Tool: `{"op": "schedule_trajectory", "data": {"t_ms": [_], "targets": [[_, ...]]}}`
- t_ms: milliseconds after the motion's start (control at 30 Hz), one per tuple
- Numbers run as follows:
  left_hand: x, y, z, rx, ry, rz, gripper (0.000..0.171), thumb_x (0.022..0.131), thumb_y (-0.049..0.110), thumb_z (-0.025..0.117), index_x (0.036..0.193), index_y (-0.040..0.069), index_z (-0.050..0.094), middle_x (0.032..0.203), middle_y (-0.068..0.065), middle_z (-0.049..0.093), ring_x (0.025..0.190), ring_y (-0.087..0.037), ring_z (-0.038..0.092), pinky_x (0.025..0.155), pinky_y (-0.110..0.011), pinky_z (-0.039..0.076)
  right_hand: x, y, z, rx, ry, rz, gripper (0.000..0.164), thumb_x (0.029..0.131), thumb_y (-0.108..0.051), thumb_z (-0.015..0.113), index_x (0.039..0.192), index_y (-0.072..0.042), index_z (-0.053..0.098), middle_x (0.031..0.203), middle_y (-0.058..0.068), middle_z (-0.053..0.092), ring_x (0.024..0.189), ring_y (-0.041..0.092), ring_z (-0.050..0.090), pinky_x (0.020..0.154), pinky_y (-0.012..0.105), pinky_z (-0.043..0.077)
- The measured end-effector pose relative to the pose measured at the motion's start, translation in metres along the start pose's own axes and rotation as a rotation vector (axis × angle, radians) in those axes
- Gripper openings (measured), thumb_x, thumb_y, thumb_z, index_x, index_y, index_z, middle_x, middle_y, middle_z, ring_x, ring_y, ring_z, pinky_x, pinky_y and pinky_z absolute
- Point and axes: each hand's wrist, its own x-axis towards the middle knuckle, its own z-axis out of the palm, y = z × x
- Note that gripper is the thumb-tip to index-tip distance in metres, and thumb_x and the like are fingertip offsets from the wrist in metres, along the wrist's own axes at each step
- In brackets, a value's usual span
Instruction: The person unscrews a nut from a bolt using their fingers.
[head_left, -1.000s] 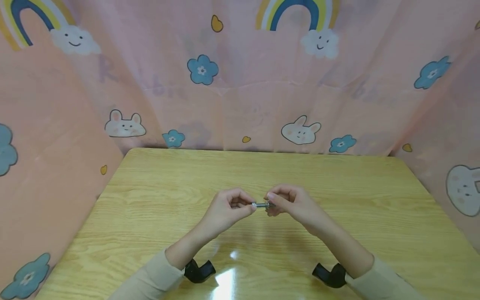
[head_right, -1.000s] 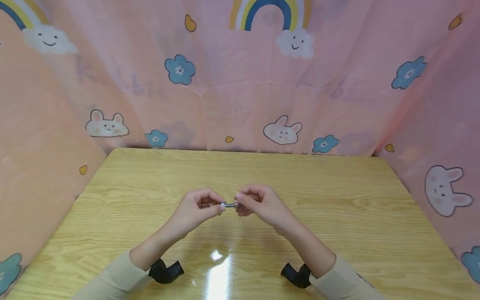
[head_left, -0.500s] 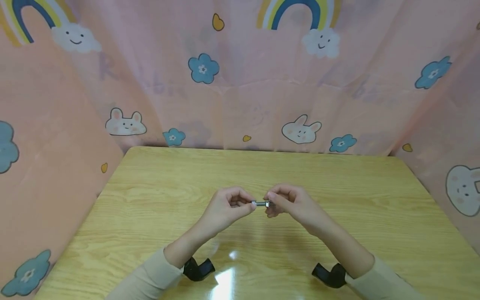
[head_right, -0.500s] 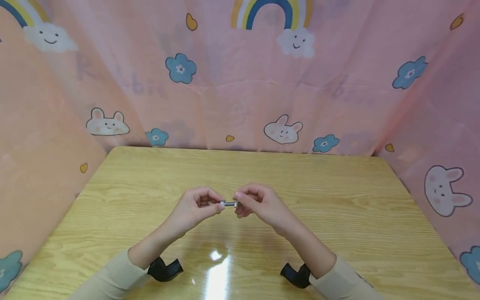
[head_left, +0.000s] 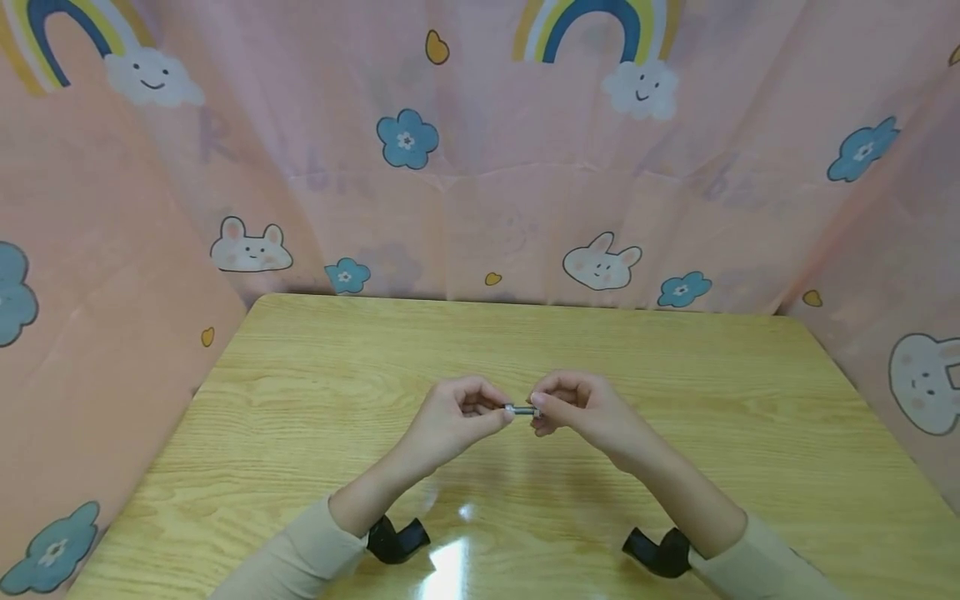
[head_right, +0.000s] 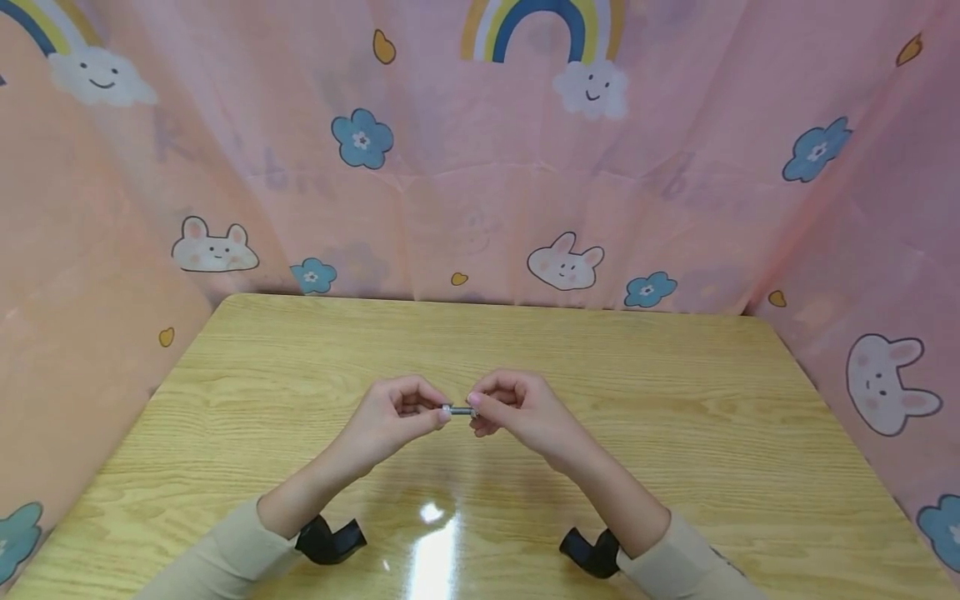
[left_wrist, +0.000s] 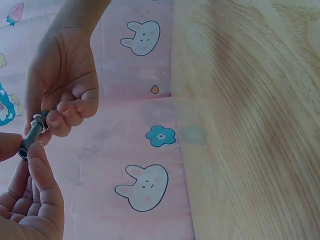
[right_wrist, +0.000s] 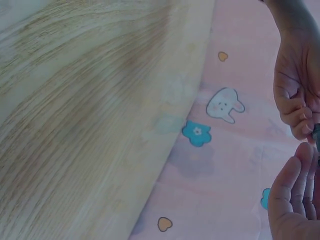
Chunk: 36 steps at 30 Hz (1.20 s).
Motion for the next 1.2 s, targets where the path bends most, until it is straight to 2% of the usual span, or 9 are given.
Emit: {"op": "schedule_trajectory", "data": {"t_ms": [167,300,433,567,667,800,900,1067,1200], "targets": [[-0.0001,-0.0002,-0.0009,-0.006,-0.002,0.014,0.013,0.086,0.013,0.066,0.095,0.003,0.067,0.088,-0.006,0.064,0.077,-0.021,0.062,0.067,-0.027,0.051,-0.0016,-0.0006,-0.0024,-0.024,0.005,-0.003,0.029,0.085,-0.008,0.066,0.109,0.006,0.055,0.101,0.013,0.058,0.089,0.021,0.060,0.077,0.033,0.052],[0.0001,0.0000,-0.0010,-0.003,-0.003,0.023,0.014,0.086,0.013,0.066,0.095,0.002,0.067,0.088,-0.006,0.065,0.076,-0.018,0.062,0.067,-0.027,0.051,0.0000,-0.0020,-0.0026,-0.024,-0.002,0.016,0.027,0.092,-0.015,0.060,0.108,0.006,0.055,0.095,0.011,0.061,0.083,0.020,0.063,0.077,0.035,0.052],[0.0008,0.0005,-0.0011,-0.004,-0.004,0.022,0.014,0.087,0.014,0.065,0.095,0.003,0.067,0.088,-0.006,0.065,0.078,-0.025,0.063,0.067,-0.028,0.051,0.0008,-0.0031,-0.0024,0.016,-0.019,0.022,0.027,0.094,-0.014,0.057,0.103,0.011,0.055,0.087,0.007,0.063,0.077,0.016,0.064,0.076,0.036,0.053],[0.0006,0.0003,-0.0018,-0.011,-0.006,0.022,0.013,0.087,0.013,0.065,0.095,0.002,0.066,0.088,-0.007,0.064,0.078,-0.026,0.062,0.067,-0.027,0.051,-0.0002,-0.0029,-0.0026,0.007,-0.003,-0.002,0.025,0.088,-0.008,0.063,0.106,0.008,0.055,0.099,0.012,0.060,0.089,0.018,0.060,0.079,0.034,0.051],[0.0003,-0.0005,-0.0021,-0.003,-0.001,0.017,0.012,0.086,0.012,0.065,0.094,0.002,0.066,0.087,-0.006,0.065,0.076,-0.023,0.062,0.067,-0.026,0.051,0.0007,-0.0017,-0.0023,-0.009,0.008,0.003,0.026,0.090,-0.012,0.061,0.109,0.005,0.055,0.103,0.017,0.058,0.090,0.020,0.060,0.080,0.037,0.052],[0.0003,-0.0013,-0.0024,0.005,0.002,0.010,0.012,0.086,0.013,0.065,0.094,0.003,0.067,0.087,-0.006,0.065,0.078,-0.026,0.062,0.067,-0.027,0.051,0.0028,0.0002,-0.0010,-0.006,-0.005,0.029,0.027,0.095,-0.018,0.055,0.107,0.006,0.056,0.092,0.012,0.063,0.079,0.019,0.064,0.077,0.039,0.053],[0.0003,-0.0011,-0.0028,0.004,-0.002,0.006,0.013,0.086,0.014,0.066,0.095,0.003,0.067,0.087,-0.006,0.065,0.079,-0.029,0.062,0.067,-0.027,0.051,0.0018,0.0011,-0.0010,0.010,-0.021,0.021,0.025,0.094,-0.015,0.057,0.106,0.006,0.055,0.090,0.010,0.064,0.080,0.018,0.065,0.076,0.036,0.053],[0.0013,-0.0008,-0.0045,0.022,0.008,0.014,0.012,0.086,0.013,0.066,0.094,0.004,0.067,0.086,-0.006,0.065,0.075,-0.021,0.062,0.066,-0.027,0.051,0.0021,-0.0007,-0.0016,0.001,-0.013,-0.034,0.027,0.090,-0.010,0.060,0.112,0.004,0.053,0.101,0.016,0.059,0.088,0.019,0.061,0.078,0.033,0.052],[0.0043,-0.0015,-0.0019,0.021,-0.005,0.028,0.013,0.087,0.014,0.066,0.095,0.004,0.067,0.087,-0.006,0.065,0.074,-0.017,0.062,0.066,-0.027,0.051,0.0021,-0.0021,-0.0035,-0.013,0.004,-0.002,0.029,0.096,-0.017,0.053,0.109,0.009,0.053,0.093,0.013,0.060,0.080,0.018,0.062,0.074,0.033,0.052]]}}
